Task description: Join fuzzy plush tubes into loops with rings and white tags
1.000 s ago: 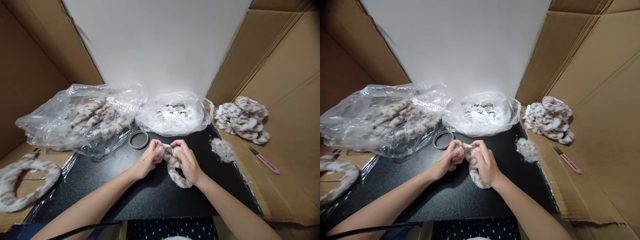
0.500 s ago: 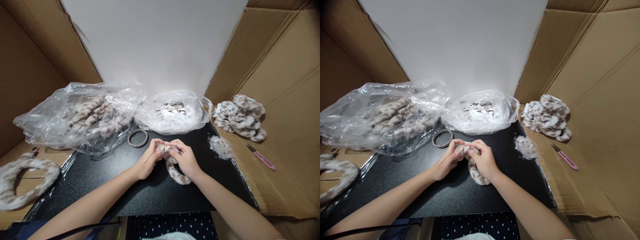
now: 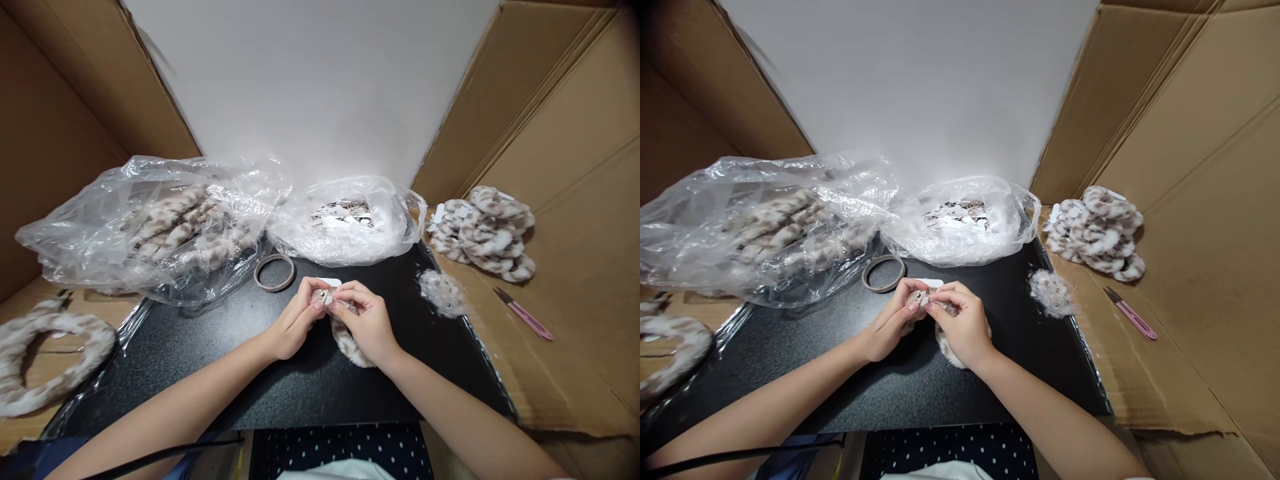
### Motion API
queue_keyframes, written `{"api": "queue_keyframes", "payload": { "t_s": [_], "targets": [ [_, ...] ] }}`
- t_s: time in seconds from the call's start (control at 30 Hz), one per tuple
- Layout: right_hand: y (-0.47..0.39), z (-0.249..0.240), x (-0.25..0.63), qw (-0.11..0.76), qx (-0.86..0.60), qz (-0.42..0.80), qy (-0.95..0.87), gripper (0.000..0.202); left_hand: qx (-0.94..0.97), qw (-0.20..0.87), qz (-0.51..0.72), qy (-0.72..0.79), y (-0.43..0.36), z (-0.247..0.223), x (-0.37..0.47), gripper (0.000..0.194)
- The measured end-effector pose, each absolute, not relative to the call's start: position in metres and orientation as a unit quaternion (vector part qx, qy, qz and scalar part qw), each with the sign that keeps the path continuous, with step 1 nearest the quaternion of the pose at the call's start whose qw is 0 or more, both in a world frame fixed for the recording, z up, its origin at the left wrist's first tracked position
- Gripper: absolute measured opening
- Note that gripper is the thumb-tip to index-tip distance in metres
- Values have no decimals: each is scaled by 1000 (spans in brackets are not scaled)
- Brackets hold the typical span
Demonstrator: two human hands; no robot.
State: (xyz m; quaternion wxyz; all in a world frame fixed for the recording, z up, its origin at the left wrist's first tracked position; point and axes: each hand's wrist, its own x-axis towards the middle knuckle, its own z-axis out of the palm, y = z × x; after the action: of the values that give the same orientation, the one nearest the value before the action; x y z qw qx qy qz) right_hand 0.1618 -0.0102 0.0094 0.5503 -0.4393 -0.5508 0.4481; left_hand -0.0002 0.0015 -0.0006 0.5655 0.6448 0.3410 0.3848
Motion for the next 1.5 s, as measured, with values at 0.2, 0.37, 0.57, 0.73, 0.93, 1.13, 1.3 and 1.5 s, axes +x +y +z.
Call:
{"api": "queue_keyframes", "payload": {
  "t_s": [0.2, 0.37, 0.57, 0.73, 0.93, 1.13, 1.3, 1.5],
  "targets": [
    [-11, 12, 161, 553, -424, 467, -544, 6, 658, 547, 368, 364, 0, 1, -1, 32],
    [-10, 11, 157, 596, -431, 495, -463, 11, 665, 547, 363, 356, -3, -1, 3, 34],
    [-13, 14, 163, 593, -410, 439, -536, 12, 571, 618, 412, 350, -1, 1, 6, 33],
    [-13, 9, 167, 540, -468, 325, -620, 14, 493, 641, 469, 353, 2, 7, 6, 36],
    [-11, 5, 162, 528, -454, 313, -645, 12, 511, 658, 432, 347, 4, 1, 6, 38],
    [-7, 22, 173, 541, -442, 240, -674, 10, 498, 665, 426, 358, 6, 6, 8, 37],
    [-1, 26, 181, 432, -410, 277, -754, 37, 483, 717, 352, 360, 8, 9, 7, 37],
    [6, 19, 182, 451, -402, 364, -709, 16, 483, 749, 307, 333, 11, 11, 5, 33]
  ]
}}
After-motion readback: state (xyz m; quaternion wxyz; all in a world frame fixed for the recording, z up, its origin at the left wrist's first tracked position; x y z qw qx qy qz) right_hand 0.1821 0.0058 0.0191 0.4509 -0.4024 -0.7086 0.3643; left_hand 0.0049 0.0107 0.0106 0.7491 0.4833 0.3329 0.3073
